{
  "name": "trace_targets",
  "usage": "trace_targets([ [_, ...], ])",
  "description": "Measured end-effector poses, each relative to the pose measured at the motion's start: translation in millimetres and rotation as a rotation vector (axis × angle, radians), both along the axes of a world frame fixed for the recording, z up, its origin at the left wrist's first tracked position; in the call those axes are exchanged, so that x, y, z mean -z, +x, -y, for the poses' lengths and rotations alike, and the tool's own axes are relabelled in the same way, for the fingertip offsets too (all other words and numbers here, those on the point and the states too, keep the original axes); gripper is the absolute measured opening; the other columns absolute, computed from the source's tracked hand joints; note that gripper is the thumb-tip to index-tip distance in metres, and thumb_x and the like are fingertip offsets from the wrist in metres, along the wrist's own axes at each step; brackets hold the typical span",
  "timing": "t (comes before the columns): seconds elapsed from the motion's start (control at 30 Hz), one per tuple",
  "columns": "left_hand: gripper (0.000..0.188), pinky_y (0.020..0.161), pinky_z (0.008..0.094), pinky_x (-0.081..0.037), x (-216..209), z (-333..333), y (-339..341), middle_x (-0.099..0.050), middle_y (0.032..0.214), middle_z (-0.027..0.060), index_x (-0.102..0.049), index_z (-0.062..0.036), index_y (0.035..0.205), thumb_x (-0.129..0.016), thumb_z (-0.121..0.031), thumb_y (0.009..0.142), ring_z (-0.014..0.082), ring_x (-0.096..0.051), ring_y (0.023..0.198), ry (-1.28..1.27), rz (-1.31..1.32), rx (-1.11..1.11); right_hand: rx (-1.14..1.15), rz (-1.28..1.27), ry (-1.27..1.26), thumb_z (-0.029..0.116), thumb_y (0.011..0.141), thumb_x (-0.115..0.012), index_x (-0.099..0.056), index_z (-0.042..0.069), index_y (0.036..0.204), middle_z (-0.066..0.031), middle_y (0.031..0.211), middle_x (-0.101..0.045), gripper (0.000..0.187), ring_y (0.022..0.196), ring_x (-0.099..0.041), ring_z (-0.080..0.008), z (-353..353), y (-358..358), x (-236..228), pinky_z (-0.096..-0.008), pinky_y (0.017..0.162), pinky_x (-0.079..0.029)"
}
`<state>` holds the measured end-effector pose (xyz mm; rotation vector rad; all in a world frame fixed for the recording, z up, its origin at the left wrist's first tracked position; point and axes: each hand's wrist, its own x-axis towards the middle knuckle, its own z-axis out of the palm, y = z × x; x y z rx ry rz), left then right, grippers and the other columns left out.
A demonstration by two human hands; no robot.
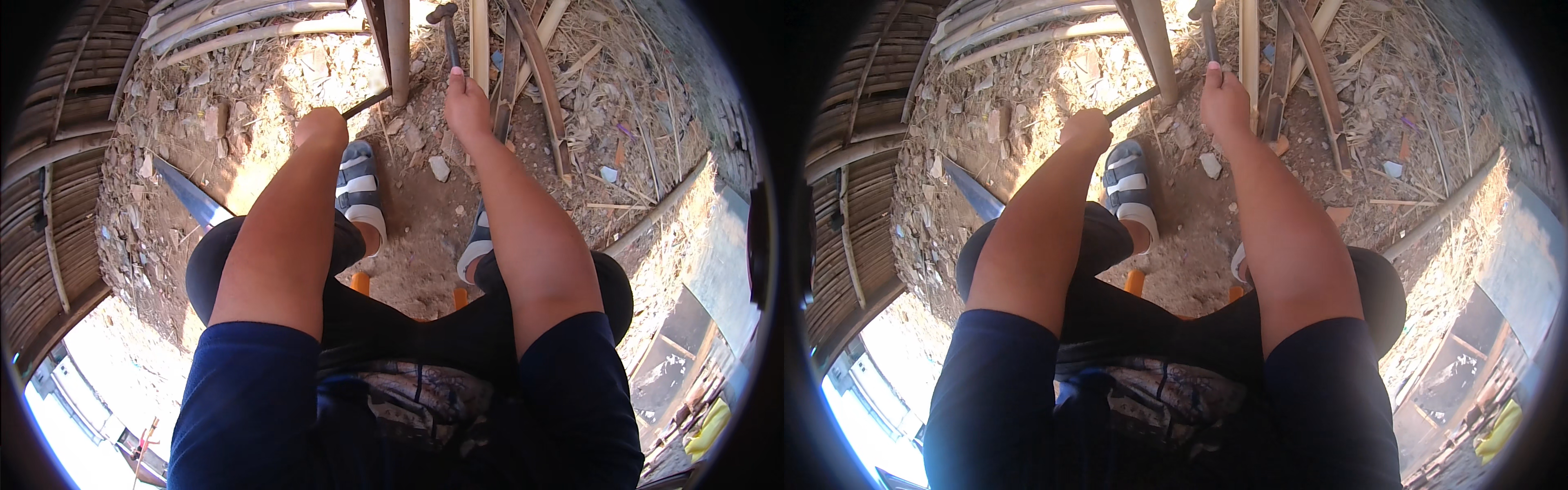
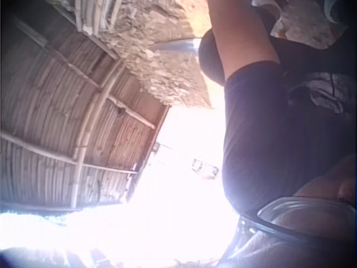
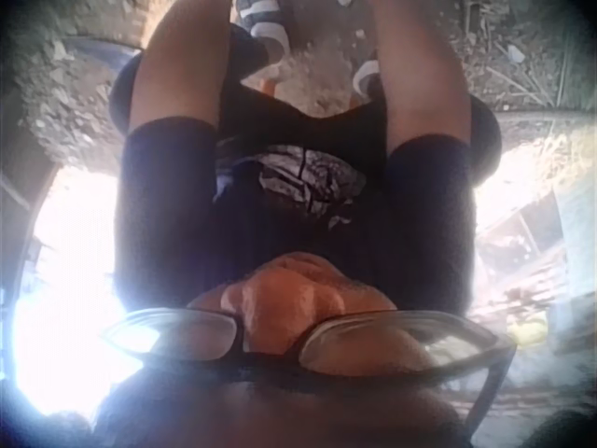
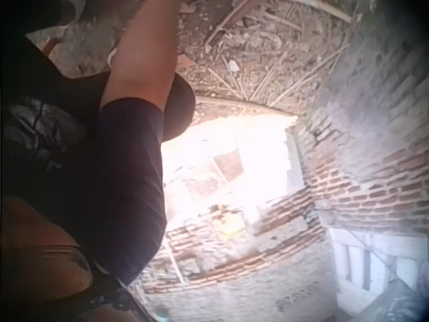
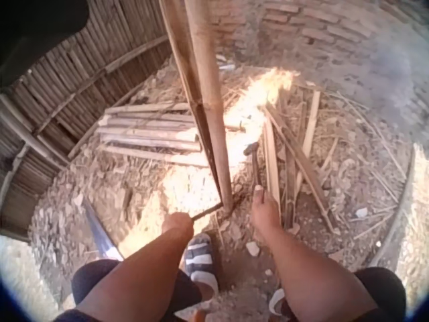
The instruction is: The person uses a machete and a hammer to split a bamboo stalk. The person places the machete blade against the end of the bamboo and strikes the back of the blade with the hammer to drive it through the wood.
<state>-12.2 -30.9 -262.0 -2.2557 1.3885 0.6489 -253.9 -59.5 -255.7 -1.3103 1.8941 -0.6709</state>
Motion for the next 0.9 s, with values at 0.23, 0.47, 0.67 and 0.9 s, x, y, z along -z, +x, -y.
trace_targets([
  [0.23,0.030,0.091,0.0426,-0.058,2.3,0.9,5.4,-0.073,0.120,0.0133,-0.075,-0.0107,0.116,-0.073,-0.026,0.091,0.0306,-0.071,0.112,0.024,-0.023,0.054,-0.260,-0.136,0.260,0.054,0.107,-0.038,-0.065,-0.002,0.110,-0.0248,0.103,-0.066,0.061,0.100,-0.063,-0.0436,-25.6,-10.9,33.0,-0.0491,0.090,-0.049],
  [0.47,0.029,0.091,0.0427,-0.059,2.0,-0.2,3.8,-0.073,0.120,0.0133,-0.075,-0.0110,0.116,-0.072,-0.026,0.091,0.0307,-0.071,0.112,0.011,-0.017,0.044,-0.124,-0.061,0.242,0.052,0.107,-0.036,-0.066,-0.003,0.118,-0.0291,0.119,-0.066,0.064,0.116,-0.061,-0.0471,-2.5,-9.3,11.6,-0.0500,0.100,-0.048],
  [0.67,0.029,0.091,0.0428,-0.059,-0.6,-1.5,3.4,-0.073,0.120,0.0129,-0.075,-0.0109,0.116,-0.071,-0.025,0.091,0.0312,-0.071,0.112,0.020,-0.004,0.025,0.021,0.088,0.050,0.050,0.108,-0.035,-0.065,-0.003,0.121,-0.0274,0.121,-0.067,0.062,0.117,-0.061,-0.0472,-1.2,1.7,-35.0,-0.0513,0.102,-0.046],
  [0.9,0.030,0.091,0.0432,-0.058,6.6,-1.7,4.7,-0.073,0.120,0.0136,-0.075,-0.0103,0.116,-0.073,-0.027,0.091,0.0312,-0.071,0.112,0.023,0.002,0.026,-0.271,-0.159,0.395,0.049,0.108,-0.034,-0.065,-0.003,0.124,-0.0279,0.124,-0.066,0.063,0.119,-0.060,-0.0470,-33.4,-14.2,39.7,-0.0512,0.105,-0.045],
])
